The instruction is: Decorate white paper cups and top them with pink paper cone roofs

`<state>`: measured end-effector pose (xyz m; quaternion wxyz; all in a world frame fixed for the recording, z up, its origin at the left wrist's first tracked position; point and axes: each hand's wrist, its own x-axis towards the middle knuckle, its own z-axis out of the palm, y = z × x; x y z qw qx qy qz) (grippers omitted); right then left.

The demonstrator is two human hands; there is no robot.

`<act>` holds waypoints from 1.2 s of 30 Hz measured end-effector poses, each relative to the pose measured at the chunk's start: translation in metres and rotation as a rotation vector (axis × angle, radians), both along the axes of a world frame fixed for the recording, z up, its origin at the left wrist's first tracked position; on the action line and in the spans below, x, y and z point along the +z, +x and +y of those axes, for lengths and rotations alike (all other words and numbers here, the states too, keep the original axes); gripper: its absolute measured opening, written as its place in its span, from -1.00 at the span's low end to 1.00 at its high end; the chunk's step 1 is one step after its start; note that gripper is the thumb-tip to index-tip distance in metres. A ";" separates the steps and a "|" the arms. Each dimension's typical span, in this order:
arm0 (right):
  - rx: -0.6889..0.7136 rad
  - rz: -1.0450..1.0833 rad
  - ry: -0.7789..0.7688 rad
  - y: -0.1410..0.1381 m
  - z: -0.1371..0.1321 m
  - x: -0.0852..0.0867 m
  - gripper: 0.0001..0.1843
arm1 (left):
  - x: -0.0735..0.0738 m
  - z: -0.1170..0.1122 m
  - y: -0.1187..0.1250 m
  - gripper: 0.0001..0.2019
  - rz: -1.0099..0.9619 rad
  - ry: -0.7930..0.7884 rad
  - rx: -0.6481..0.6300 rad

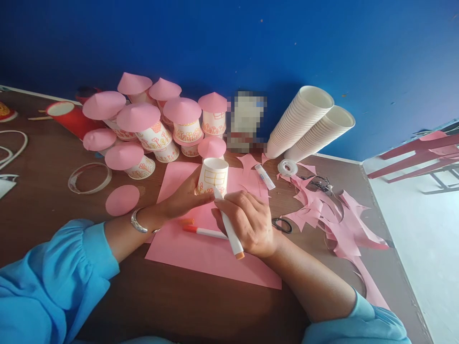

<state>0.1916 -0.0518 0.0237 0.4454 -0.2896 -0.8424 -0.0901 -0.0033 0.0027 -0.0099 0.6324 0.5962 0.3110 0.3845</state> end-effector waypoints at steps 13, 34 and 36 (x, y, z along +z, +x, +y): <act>0.001 -0.018 -0.024 0.001 0.000 -0.004 -0.68 | 0.000 0.000 0.000 -0.39 -0.002 0.006 0.003; 0.007 0.231 -0.298 0.012 0.024 -0.016 -0.25 | -0.009 0.001 -0.005 -0.55 -0.177 -0.117 -0.095; 0.052 0.225 -0.352 0.013 0.030 -0.020 -0.12 | -0.010 0.001 -0.006 -0.50 -0.210 -0.130 -0.095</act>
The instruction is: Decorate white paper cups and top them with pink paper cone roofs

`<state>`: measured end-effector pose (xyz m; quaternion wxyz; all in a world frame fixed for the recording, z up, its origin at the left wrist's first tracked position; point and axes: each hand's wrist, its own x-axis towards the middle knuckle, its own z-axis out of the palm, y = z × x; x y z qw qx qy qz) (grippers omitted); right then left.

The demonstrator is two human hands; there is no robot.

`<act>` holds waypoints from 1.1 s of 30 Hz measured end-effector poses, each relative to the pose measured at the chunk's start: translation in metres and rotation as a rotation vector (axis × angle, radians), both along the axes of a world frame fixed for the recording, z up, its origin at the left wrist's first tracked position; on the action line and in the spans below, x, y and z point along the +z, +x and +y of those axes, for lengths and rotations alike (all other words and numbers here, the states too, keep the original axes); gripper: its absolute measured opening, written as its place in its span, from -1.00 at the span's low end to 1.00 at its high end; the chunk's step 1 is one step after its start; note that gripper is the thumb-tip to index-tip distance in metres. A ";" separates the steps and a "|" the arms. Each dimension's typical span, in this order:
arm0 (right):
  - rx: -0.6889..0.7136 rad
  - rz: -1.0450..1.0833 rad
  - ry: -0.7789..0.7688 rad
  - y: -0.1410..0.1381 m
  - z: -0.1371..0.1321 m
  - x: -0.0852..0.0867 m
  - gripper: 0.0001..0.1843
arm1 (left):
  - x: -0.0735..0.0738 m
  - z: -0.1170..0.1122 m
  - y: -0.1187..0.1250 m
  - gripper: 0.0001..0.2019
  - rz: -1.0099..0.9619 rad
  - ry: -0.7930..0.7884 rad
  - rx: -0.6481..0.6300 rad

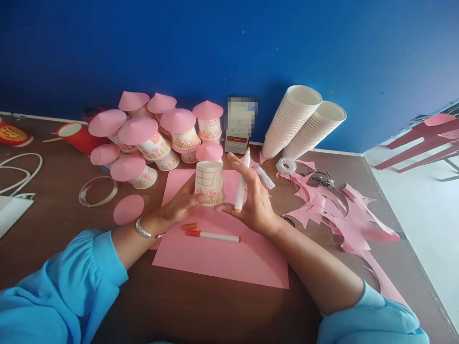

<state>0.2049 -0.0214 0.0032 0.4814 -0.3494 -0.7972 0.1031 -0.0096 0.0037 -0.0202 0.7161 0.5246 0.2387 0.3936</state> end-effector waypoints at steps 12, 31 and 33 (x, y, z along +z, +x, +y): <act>-0.006 -0.028 0.008 0.003 0.001 -0.001 -0.23 | 0.002 -0.001 0.002 -0.31 -0.050 -0.102 -0.096; 0.041 0.002 0.006 0.003 0.002 -0.001 -0.20 | 0.005 0.000 0.000 -0.42 -0.084 -0.265 -0.209; 0.008 -0.011 0.041 0.003 0.001 0.000 -0.21 | 0.004 -0.001 0.000 -0.45 -0.093 -0.253 -0.210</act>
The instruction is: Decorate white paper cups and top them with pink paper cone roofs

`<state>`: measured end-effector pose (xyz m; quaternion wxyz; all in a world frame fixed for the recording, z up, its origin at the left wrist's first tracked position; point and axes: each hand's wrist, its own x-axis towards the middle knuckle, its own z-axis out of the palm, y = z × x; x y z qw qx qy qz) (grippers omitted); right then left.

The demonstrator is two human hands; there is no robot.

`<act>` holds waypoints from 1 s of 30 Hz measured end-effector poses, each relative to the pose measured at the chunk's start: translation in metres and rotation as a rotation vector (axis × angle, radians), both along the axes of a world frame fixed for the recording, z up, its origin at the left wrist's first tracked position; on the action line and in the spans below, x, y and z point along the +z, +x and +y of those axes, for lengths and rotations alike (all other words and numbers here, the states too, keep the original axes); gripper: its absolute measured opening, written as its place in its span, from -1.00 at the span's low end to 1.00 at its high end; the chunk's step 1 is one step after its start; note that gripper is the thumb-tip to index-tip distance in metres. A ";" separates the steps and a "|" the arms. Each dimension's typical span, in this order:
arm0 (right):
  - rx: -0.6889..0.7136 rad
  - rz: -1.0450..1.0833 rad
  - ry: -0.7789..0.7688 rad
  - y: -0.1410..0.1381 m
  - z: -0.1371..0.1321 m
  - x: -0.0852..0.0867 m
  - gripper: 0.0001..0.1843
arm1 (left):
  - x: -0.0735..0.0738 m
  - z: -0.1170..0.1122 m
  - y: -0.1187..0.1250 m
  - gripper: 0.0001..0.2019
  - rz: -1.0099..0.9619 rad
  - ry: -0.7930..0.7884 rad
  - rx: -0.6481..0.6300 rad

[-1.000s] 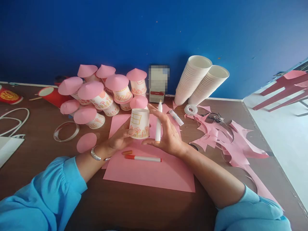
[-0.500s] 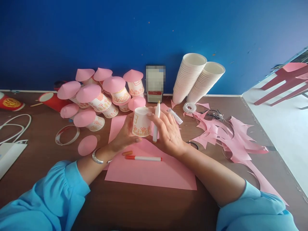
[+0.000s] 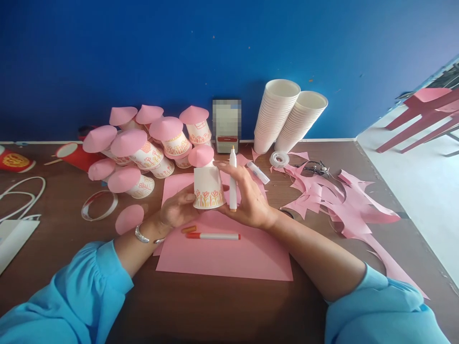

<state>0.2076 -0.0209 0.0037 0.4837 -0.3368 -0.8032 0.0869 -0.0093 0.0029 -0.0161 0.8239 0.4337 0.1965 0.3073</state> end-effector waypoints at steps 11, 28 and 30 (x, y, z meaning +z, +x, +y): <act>-0.120 -0.237 0.183 -0.004 -0.005 -0.005 -0.11 | 0.015 -0.007 0.009 -0.43 0.307 0.300 0.266; -0.205 -0.001 0.163 0.004 -0.011 -0.006 -0.55 | -0.003 -0.003 0.006 -0.38 0.565 0.890 0.771; -0.205 0.001 0.175 0.003 -0.011 -0.004 -0.55 | 0.001 -0.003 0.006 -0.42 0.474 0.698 0.682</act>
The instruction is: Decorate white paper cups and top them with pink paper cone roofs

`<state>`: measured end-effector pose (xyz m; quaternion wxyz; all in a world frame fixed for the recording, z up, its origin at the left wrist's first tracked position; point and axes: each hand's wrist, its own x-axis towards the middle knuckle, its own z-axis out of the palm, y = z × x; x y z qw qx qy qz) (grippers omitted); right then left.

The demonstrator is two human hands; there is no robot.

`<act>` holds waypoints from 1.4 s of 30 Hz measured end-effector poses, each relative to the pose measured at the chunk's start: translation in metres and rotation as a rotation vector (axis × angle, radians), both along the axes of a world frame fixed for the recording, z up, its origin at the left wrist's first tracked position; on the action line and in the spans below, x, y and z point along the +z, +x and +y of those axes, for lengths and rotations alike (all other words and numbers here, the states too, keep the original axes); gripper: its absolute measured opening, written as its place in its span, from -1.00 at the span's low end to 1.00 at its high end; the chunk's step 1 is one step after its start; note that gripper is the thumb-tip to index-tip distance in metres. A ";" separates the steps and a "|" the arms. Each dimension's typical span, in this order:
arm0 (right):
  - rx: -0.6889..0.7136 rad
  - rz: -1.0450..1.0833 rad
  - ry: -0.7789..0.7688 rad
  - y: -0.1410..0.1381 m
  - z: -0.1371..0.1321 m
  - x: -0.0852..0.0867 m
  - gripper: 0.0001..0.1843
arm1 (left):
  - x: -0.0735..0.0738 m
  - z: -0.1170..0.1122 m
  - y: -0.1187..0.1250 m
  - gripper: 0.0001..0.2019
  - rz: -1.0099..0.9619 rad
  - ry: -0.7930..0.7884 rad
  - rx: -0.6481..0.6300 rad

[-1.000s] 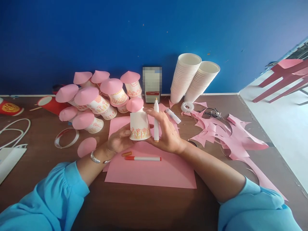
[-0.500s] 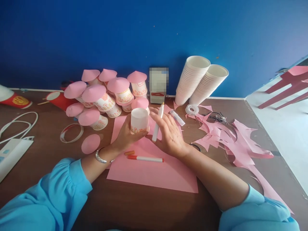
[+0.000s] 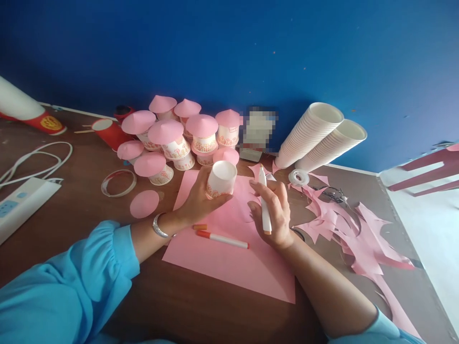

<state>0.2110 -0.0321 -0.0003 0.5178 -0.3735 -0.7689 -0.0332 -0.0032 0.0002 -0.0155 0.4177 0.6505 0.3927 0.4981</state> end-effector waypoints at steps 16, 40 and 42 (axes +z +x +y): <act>0.089 -0.029 0.043 -0.005 -0.005 0.013 -0.51 | 0.018 0.010 -0.020 -0.41 -0.805 -0.915 -0.652; 0.185 -0.024 0.110 -0.020 -0.020 0.039 -0.69 | 0.006 0.007 -0.017 -0.38 -0.706 -0.849 -0.626; 0.193 -0.055 0.138 -0.022 -0.021 0.039 -0.66 | 0.008 0.007 -0.016 -0.33 -0.680 -0.859 -0.626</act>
